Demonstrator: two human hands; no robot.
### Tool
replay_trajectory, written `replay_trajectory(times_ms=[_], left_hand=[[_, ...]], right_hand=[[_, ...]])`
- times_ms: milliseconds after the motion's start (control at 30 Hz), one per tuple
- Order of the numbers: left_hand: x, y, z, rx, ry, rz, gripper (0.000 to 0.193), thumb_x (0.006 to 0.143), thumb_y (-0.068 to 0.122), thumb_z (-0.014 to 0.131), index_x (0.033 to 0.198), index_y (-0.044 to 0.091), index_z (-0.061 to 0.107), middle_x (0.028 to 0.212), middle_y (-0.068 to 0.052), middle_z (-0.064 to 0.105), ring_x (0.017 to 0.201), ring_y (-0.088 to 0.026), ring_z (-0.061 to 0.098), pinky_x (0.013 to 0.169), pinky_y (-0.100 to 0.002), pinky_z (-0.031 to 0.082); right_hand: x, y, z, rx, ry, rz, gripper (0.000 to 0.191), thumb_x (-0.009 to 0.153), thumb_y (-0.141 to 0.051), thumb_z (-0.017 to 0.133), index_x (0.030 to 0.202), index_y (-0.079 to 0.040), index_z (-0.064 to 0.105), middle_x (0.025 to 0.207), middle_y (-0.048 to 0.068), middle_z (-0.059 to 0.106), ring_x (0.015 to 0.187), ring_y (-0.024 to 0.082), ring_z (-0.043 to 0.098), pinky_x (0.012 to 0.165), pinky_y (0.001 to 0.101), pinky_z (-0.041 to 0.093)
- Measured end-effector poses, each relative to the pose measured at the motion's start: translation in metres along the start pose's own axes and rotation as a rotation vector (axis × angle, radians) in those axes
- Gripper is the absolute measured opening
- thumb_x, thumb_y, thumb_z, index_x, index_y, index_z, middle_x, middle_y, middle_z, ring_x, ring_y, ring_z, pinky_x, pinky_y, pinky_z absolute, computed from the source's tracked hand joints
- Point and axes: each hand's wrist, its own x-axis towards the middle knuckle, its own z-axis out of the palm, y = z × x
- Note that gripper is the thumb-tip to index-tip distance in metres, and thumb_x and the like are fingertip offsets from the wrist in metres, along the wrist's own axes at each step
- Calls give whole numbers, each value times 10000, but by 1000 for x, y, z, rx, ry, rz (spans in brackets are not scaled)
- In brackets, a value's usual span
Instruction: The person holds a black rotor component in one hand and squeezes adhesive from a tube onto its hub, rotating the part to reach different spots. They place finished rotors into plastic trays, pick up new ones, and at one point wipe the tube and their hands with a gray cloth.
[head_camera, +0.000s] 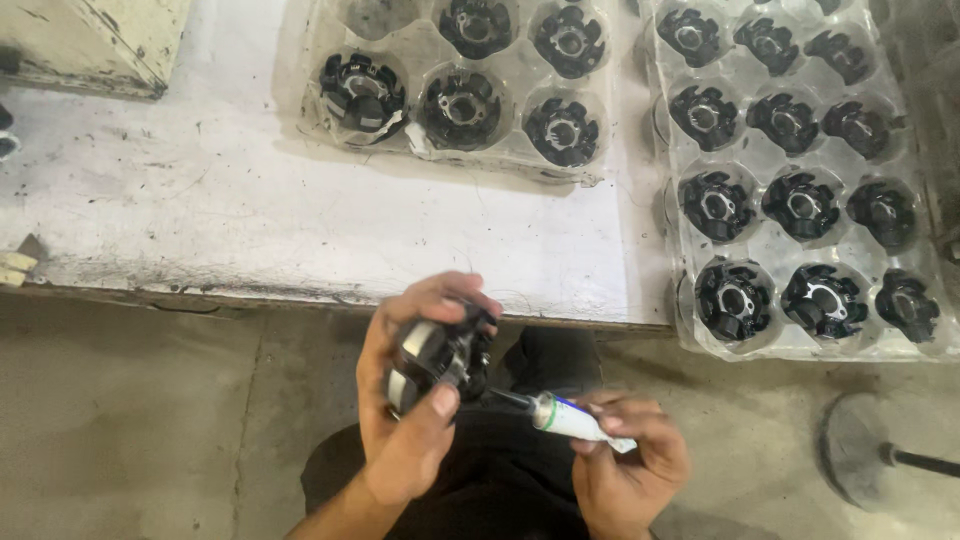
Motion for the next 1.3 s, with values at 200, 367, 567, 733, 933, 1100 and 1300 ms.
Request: replay_trajectory(times_ms=[200, 367, 567, 733, 933, 1100, 1300], left_hand=[[-15, 1, 5, 164, -79, 108, 431, 1070, 312, 593, 1249, -79, 571, 1313, -314, 616, 1188, -281, 625, 1067, -383, 493], [-16, 3, 6, 165, -91, 77, 472, 1110, 367, 530, 1217, -88, 597, 1299, -313, 633, 1217, -291, 615, 1063, -377, 484], [-17, 2, 4, 219, -118, 64, 526, 1120, 411, 489, 1205, -91, 618, 1288, -290, 650, 1161, -258, 633, 1023, -345, 498], [-16, -1, 5, 226, -125, 43, 530, 1134, 409, 478, 1196, -97, 621, 1284, -283, 657, 1126, -234, 639, 1028, -327, 493], [-18, -7, 8, 111, -94, 34, 514, 1156, 390, 481, 1229, -104, 601, 1306, -283, 641, 1148, -231, 623, 1052, -334, 486], [-19, -8, 7, 49, -78, 20, 464, 1157, 343, 500, 1245, -103, 592, 1325, -278, 628, 1188, -235, 608, 1097, -347, 472], [-19, -8, 6, 91, -79, 24, 386, 1137, 273, 528, 1253, -91, 588, 1331, -271, 633, 1197, -227, 610, 1098, -341, 475]], right_hand=[[-1, -22, 0, -253, -36, -221, 202, 899, 76, 666, 1009, -69, 580, 881, 83, 652, 901, 224, 685, 831, 390, 636], [-4, -34, 0, -389, -89, -231, 243, 859, 85, 676, 1003, -77, 566, 953, 85, 650, 919, 242, 699, 853, 388, 627], [4, -44, -13, -497, -249, -253, 386, 689, 179, 640, 991, -51, 570, 940, 103, 640, 962, 280, 700, 876, 440, 648], [13, -41, -21, -474, -303, -344, 414, 652, 210, 625, 985, -33, 587, 935, 112, 642, 915, 256, 690, 844, 445, 652], [12, -42, -23, -475, -322, -349, 407, 666, 191, 619, 996, -44, 574, 935, 96, 627, 887, 222, 679, 849, 439, 665], [8, -44, -19, -509, -277, -318, 382, 729, 193, 652, 1009, -54, 568, 948, 94, 624, 901, 219, 678, 823, 419, 663], [8, -46, -17, -523, -289, -302, 361, 751, 159, 666, 1018, -54, 549, 954, 103, 618, 907, 221, 675, 819, 417, 661]])
